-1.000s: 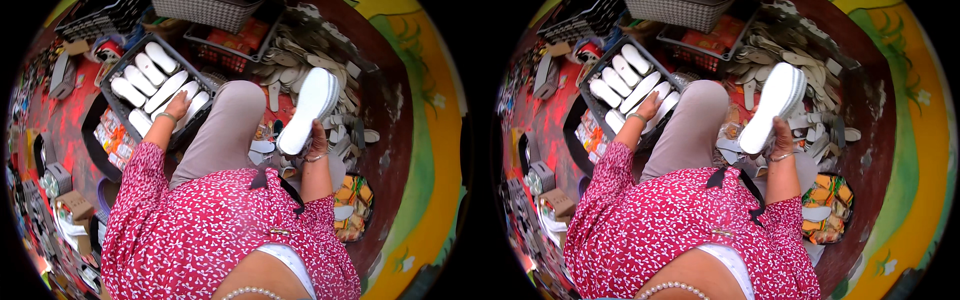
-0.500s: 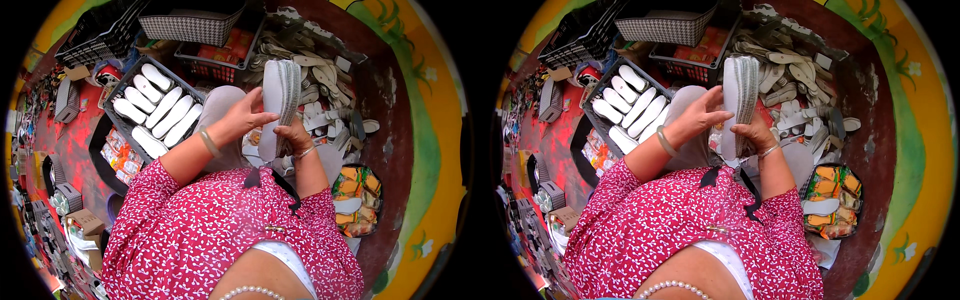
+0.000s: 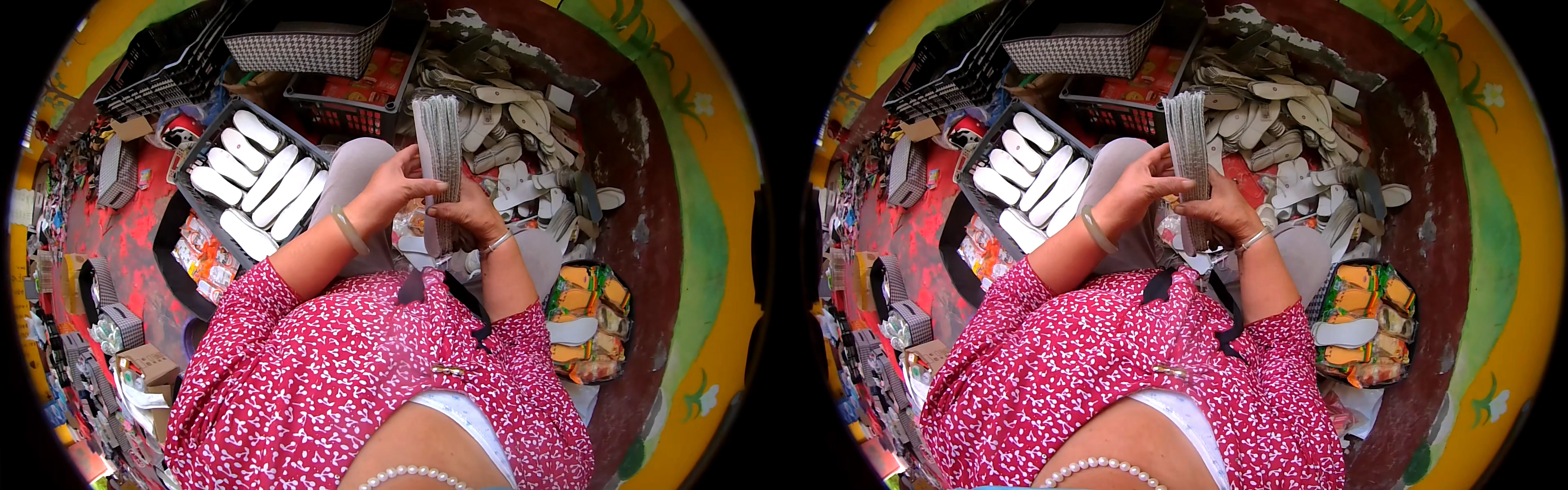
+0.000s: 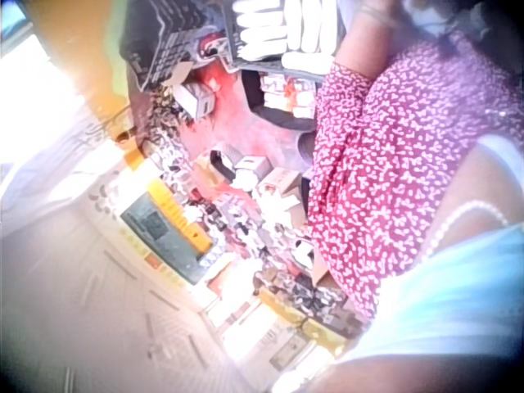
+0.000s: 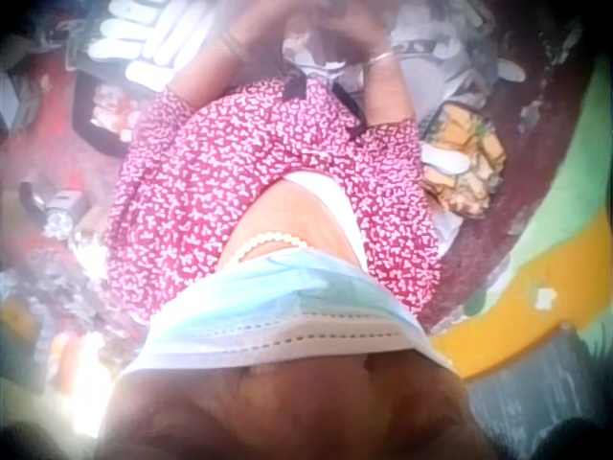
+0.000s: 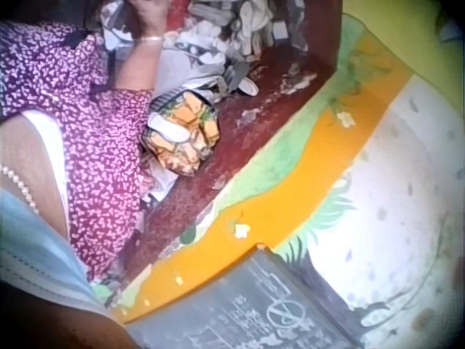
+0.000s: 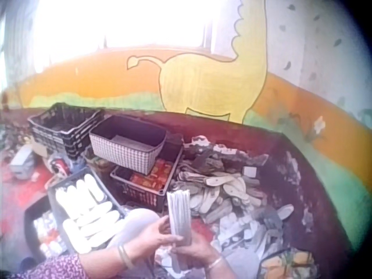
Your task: The person picks up shoe insoles from a pile on the floor, stacks them by hand, and places the stacks into a plastic crate.
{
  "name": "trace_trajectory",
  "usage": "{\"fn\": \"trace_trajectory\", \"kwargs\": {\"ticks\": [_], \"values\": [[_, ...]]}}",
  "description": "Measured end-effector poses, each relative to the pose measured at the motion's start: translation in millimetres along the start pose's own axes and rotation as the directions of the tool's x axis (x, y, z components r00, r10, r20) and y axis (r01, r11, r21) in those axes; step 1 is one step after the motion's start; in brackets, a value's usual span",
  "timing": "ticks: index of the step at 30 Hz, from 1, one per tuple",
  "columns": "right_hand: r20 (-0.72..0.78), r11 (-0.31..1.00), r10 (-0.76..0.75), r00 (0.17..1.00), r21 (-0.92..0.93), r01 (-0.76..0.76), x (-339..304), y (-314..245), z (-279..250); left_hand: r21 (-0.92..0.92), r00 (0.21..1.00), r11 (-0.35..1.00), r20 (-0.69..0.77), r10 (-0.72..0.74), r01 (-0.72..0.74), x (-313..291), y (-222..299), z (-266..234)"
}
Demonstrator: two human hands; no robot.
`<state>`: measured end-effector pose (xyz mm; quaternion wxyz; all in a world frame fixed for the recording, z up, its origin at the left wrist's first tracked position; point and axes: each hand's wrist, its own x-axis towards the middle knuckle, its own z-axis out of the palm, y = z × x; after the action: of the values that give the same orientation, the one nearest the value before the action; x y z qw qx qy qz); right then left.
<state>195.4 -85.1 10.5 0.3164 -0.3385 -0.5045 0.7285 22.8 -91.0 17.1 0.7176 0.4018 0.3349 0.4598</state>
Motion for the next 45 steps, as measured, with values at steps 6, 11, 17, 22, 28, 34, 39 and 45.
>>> {"fn": "trace_trajectory", "kwargs": {"ticks": [6, 11, 17, 22, 28, 34, 39, 45], "values": [[0.014, 0.999, 0.002, 1.0, 0.053, -0.002, 3.9, 4.9, 4.1, -0.066, 1.0, 0.998, -0.013, -0.005, 0.004, -3.7, -3.8, -7.5], [-0.001, 0.999, 0.036, 0.999, 0.033, -0.036, 4.3, 9.8, -1.2, -0.095, 0.999, 0.995, -0.014, -0.029, 0.028, -5.1, -4.5, -10.2], [0.013, 0.998, 0.054, 0.998, 0.031, -0.054, 5.3, 12.0, -1.9, -0.142, 0.999, 0.989, 0.007, -0.037, 0.037, -6.3, -8.6, -15.0], [0.016, 0.999, 0.027, 0.999, 0.026, -0.028, 4.0, 12.5, -2.1, -0.179, 0.997, 0.981, -0.003, -0.072, 0.071, -8.6, -5.6, -15.2], [-0.012, 0.997, 0.046, 0.999, 0.066, -0.045, 2.8, 13.6, -1.7, -0.21, 0.995, 0.973, -0.018, -0.098, 0.092, -9.3, -4.3, -19.0], [-0.03, 0.986, 0.029, 0.999, 0.165, -0.024, -2.7, 9.3, -3.1, -0.398, 0.992, 0.909, 0.037, -0.117, 0.122, -11.8, -0.4, -31.9], [0.001, 0.973, 0.037, 0.999, 0.226, -0.036, -3.0, 9.3, -3.3, -0.415, 0.992, 0.901, 0.027, -0.126, 0.126, -17.0, 13.4, -33.4], [-0.135, 0.971, 0.008, 0.991, 0.239, 0.025, -7.3, 8.9, -11.1, -0.27, 0.963, 0.932, -0.184, 0.196, -0.241, -23.7, 41.4, -94.8]]}}
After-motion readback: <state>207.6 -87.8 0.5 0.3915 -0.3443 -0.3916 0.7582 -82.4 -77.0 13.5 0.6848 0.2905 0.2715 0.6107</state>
